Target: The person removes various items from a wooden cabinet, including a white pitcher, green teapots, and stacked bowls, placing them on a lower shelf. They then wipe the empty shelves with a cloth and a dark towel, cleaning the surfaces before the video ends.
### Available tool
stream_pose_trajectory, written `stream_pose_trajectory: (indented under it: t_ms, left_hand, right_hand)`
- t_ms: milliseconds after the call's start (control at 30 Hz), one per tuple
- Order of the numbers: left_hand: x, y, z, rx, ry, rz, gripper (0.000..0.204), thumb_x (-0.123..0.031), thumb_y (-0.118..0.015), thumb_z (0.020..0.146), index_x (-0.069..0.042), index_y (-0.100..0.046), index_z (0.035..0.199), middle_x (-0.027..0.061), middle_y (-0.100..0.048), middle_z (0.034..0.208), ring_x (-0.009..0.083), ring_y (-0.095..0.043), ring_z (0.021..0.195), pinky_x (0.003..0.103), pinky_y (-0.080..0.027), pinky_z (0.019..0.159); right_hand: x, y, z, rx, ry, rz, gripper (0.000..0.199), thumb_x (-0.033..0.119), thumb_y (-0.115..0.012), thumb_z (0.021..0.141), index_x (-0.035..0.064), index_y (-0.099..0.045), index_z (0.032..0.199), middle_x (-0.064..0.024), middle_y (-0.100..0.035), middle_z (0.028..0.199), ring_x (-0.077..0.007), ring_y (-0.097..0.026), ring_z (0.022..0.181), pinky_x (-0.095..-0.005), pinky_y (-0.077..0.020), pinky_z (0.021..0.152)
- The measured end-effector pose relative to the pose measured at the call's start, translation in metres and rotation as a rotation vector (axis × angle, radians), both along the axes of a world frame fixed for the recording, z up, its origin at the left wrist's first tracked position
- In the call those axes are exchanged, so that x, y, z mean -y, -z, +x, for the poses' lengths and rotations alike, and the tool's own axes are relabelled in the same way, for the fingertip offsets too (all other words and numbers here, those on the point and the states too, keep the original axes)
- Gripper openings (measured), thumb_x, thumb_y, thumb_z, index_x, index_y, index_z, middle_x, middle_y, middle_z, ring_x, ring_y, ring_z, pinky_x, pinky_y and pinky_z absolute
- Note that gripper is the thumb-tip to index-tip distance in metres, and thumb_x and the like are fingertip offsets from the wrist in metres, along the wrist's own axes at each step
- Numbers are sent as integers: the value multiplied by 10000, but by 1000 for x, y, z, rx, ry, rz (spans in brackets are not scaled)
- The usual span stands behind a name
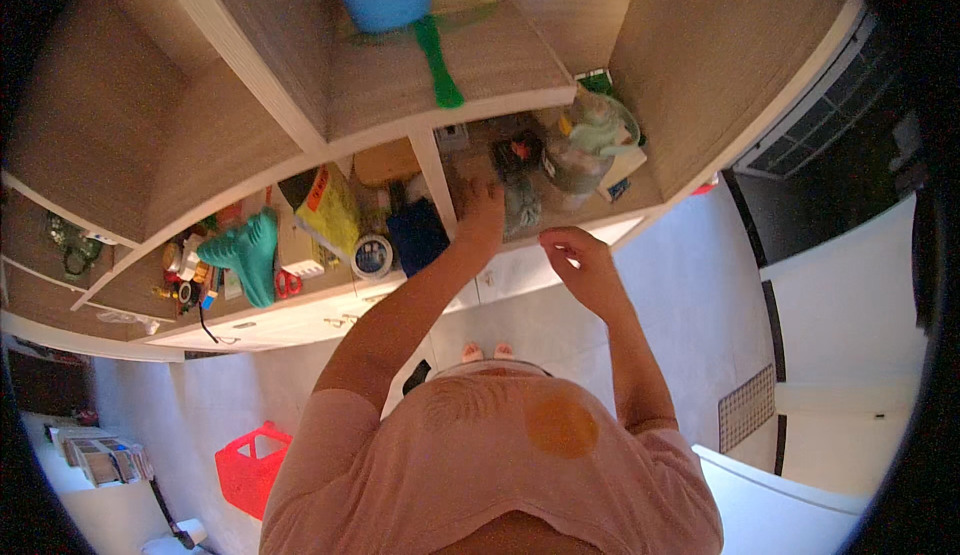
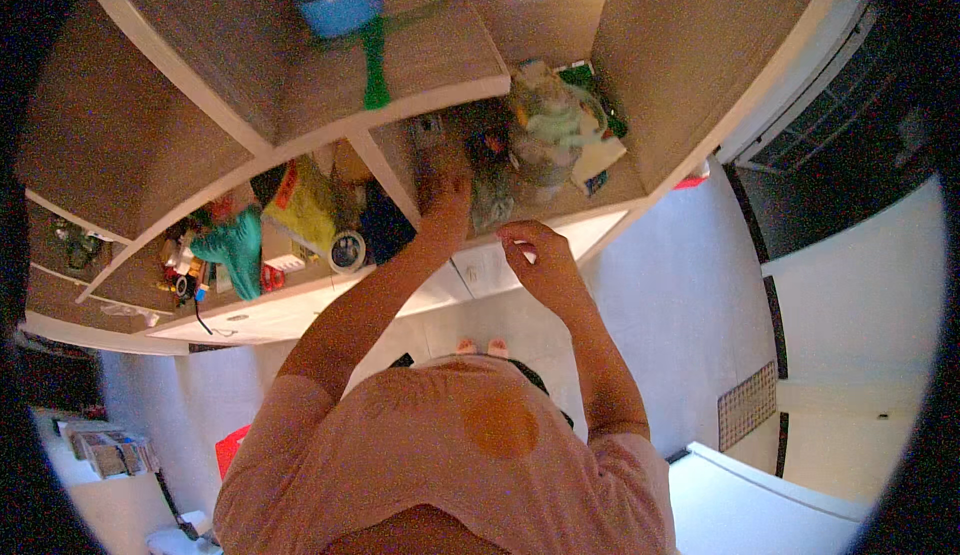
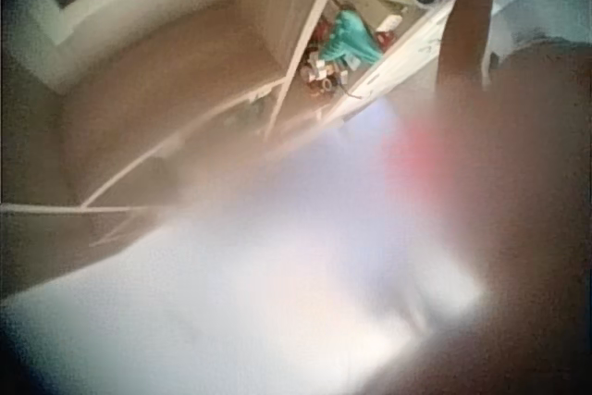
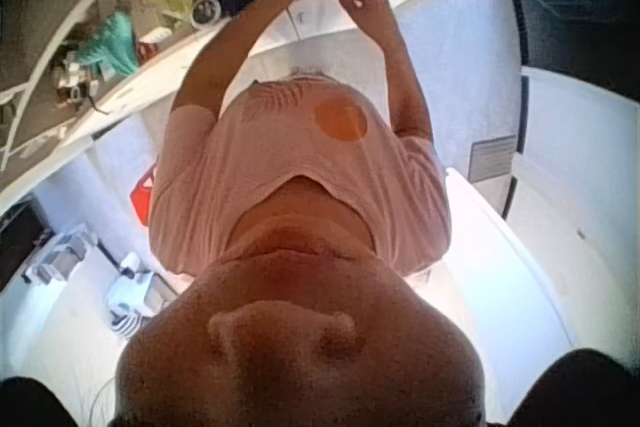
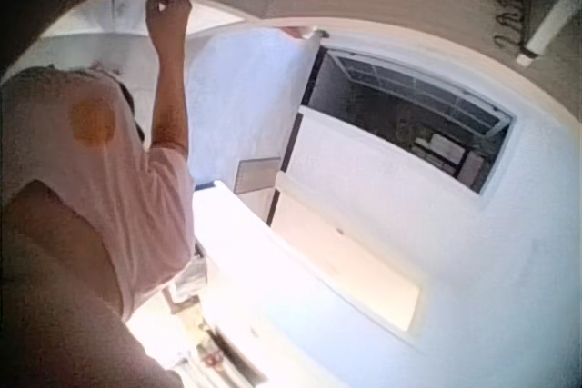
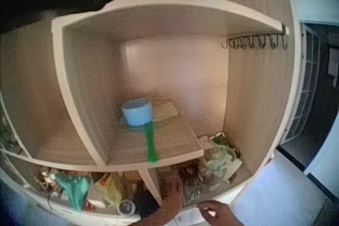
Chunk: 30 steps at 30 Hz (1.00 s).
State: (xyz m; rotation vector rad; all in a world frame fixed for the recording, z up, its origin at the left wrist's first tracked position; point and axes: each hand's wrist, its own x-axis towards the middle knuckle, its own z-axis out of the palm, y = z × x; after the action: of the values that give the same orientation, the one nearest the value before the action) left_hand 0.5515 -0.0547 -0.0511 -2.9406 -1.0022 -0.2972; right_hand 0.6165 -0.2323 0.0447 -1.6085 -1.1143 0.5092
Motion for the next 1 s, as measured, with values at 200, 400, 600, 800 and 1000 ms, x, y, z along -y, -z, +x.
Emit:
stream_pose_trajectory:
  t_ms: [200, 400, 600, 800, 1000]
  left_hand:
    - [-2, 33, -3, 256, -100, 232, 385, -91, -453, 811, -12, -437, 1188, 231, -364, 1234, 391, -317, 1186, 506, -255, 990]
    - [66, -123, -55, 116, 395, -45, 349, -201, -519, 825, -9, -503, 1115, 190, -409, 1217, 344, -385, 1144, 428, -325, 953]
    - [81, -202, -103, 522, 566, -138, 181, -119, -609, 750, -38, -585, 911, 134, -561, 980, 314, -533, 953, 419, -438, 816]
    - [79, -206, -119, 591, 572, -174, 135, -61, -641, 713, -52, -600, 841, 106, -596, 893, 293, -589, 819, 372, -483, 716]
    - [69, -198, -126, 849, 498, -991, 405, -44, -647, 743, -54, -486, 1115, 111, -539, 1056, 240, -582, 924, 374, -473, 810]
  right_hand:
    - [-49, -182, -31, 403, -92, 334, 169, 38, -565, 796, 2, -587, 960, -118, -617, 877, -184, -614, 760, -282, -495, 661]
    - [-188, -232, 5, 1060, -14, 280, 503, 265, -655, 710, 47, -503, 1136, -229, -555, 1026, -340, -567, 921, -390, -456, 826]
    - [-248, -247, 0, 960, -97, -34, 926, 467, -739, 566, 14, -356, 1277, -247, -484, 1175, -367, -495, 1071, -400, -400, 920]
    - [-253, -234, 14, 851, -73, 49, 928, 472, -737, 568, 6, -358, 1275, -241, -489, 1175, -354, -491, 1084, -384, -405, 920]
    - [-146, -264, -9, 271, -201, 250, 651, 267, -662, 715, 19, -388, 1251, -199, -445, 1226, -327, -468, 1095, -386, -418, 882]
